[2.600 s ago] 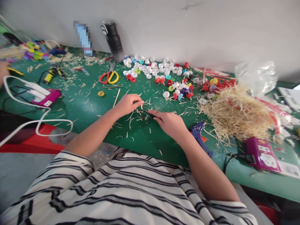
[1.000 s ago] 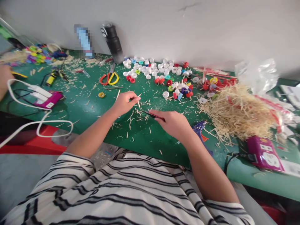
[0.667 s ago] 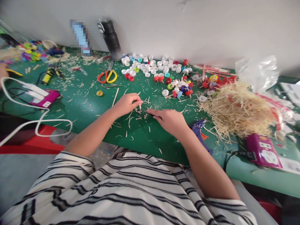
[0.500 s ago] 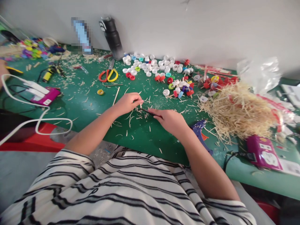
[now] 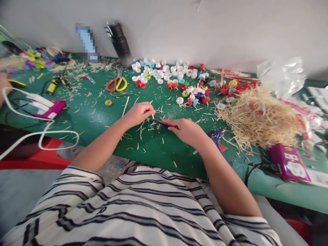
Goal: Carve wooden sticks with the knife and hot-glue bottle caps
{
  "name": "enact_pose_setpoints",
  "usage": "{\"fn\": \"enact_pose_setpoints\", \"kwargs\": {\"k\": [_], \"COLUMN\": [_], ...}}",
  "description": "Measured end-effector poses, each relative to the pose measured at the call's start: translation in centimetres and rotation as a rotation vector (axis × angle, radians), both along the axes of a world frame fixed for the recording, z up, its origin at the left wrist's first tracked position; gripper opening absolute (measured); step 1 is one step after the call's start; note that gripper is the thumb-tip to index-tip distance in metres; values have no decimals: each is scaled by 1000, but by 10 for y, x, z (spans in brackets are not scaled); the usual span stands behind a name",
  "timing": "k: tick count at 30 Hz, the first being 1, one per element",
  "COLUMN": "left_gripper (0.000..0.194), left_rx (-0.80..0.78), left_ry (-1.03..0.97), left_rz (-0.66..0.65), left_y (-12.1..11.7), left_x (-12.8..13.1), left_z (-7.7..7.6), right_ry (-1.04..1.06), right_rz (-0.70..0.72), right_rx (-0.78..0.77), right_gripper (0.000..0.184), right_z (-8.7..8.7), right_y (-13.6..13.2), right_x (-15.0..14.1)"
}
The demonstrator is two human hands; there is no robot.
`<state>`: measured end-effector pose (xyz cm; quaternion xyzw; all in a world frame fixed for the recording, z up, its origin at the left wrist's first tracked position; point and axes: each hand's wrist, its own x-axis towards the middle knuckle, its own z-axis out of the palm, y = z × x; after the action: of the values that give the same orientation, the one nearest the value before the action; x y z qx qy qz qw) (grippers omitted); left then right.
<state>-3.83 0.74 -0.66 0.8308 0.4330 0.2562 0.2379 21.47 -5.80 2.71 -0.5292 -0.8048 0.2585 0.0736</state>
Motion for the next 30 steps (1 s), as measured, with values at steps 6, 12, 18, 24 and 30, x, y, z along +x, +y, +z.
{"fn": "enact_pose_setpoints", "kwargs": {"k": [6,12,18,24,30], "left_gripper": [25,31,31,33,35], "left_rx": [35,108,88,104,125], "left_ry": [-41,-100,-48,-13,-28], "left_rz": [66,212,107,117,120], "left_y": [1,5,3,2,4], "left_x": [-1,-8,-2,-1,0], "left_z": [4,5,0,0,-2], "right_ry": [3,-43,-156,-184,-242], "right_rz": [18,9,39,28,9], "right_rx": [-38,-13,156,242,272], "right_gripper": [44,42,42,43,43], "right_z": [1,3,7,-2,-7], "right_y": [3,1,-3,-5,-5], "right_x": [9,9,5,-4,-11]}}
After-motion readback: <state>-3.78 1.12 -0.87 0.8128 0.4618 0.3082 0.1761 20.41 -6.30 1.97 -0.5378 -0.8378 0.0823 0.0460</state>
